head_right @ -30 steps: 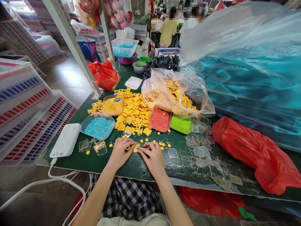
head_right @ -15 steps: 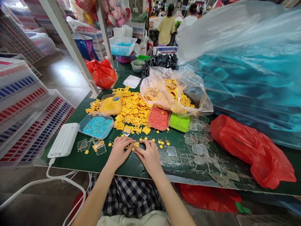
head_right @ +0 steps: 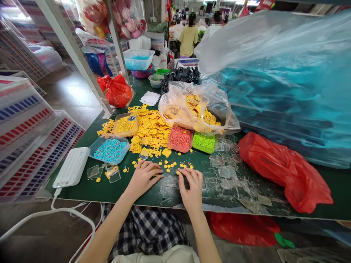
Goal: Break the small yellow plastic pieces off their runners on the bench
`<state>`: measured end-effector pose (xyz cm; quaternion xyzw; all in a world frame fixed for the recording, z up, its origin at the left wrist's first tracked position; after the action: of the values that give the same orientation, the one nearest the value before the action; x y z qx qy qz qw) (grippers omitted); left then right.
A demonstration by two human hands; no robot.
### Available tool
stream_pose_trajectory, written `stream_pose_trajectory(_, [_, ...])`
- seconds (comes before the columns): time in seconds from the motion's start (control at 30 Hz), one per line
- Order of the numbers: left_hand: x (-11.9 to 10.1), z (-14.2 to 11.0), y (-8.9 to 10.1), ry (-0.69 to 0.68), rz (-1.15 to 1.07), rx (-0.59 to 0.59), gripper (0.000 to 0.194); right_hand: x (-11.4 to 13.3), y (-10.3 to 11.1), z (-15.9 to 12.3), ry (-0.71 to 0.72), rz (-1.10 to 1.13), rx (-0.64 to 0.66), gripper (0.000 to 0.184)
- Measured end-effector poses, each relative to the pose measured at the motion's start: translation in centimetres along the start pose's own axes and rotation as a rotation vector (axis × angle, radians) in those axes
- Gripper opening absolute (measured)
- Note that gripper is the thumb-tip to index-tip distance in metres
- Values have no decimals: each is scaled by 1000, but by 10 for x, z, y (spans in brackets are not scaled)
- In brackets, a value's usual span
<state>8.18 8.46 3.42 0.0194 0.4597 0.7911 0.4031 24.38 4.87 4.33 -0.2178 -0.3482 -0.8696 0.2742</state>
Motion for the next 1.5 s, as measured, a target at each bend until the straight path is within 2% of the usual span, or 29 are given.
stream_pose_trajectory(0.13, [3,2,-15,2,17,101,16,-11,24,-14,-11,-35,-22,17])
stream_pose_trajectory(0.23, [8,4,-19,30,36,148,15,-19,37,-23,9,-44,-27,18])
stream_pose_trajectory(0.33, [-2,21,-20,-16,10,176,20,-29,48,-24,27,-48,-49,19])
stream_pose_trajectory(0.4, [-20,48,-24,-69,-43,175,22,-39,57,-21,-7,-70,-114,18])
stream_pose_trajectory(0.5, [-51,110,-40,-150,-101,125,20,-52,64,-17,-99,-129,-198,16])
stream_pose_trajectory(0.6, [-65,170,-75,-142,-35,96,21,-55,66,-17,-159,-169,-247,14])
stream_pose_trajectory(0.7, [-64,200,-113,-89,55,131,18,-52,72,-20,-165,-184,-315,15])
stream_pose_trajectory(0.77, [-68,201,-129,-98,62,146,17,-50,72,-21,-156,-180,-319,16])
stream_pose_trajectory(0.87, [-99,183,-144,-258,-18,203,15,-48,67,-20,-144,-158,-264,17])
stream_pose_trajectory(0.93, [-125,170,-145,-387,-51,201,16,-48,66,-20,-146,-151,-249,18])
stream_pose_trajectory(1.07, [-160,160,-141,-539,-5,75,21,-49,68,-20,-147,-142,-276,18])
stream_pose_trajectory(1.13, [-171,152,-154,-629,14,151,21,-50,68,-21,-152,-138,-277,19])
stream_pose_trajectory(1.23, [-173,143,-180,-686,46,301,20,-52,68,-22,-175,-138,-275,20])
stream_pose_trajectory(1.33, [-170,146,-190,-668,62,323,18,-52,68,-22,-195,-155,-290,20])
stream_pose_trajectory(1.43, [-171,152,-185,-662,55,326,18,-51,69,-22,-183,-173,-315,20])
stream_pose_trajectory(1.5, [-171,156,-170,-650,54,312,18,-51,70,-22,-171,-167,-313,19])
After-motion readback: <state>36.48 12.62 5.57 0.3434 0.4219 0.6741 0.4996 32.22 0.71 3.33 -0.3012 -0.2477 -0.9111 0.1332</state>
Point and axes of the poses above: each hand's wrist, its own z-axis towards the middle knuckle, its own y-axis out of the back of the hand, x = y × z, the point moved 10 cm from there along z, towards the middle knuckle, and after that the axes turned 10 degrees about -x, right-handed, at the moved point
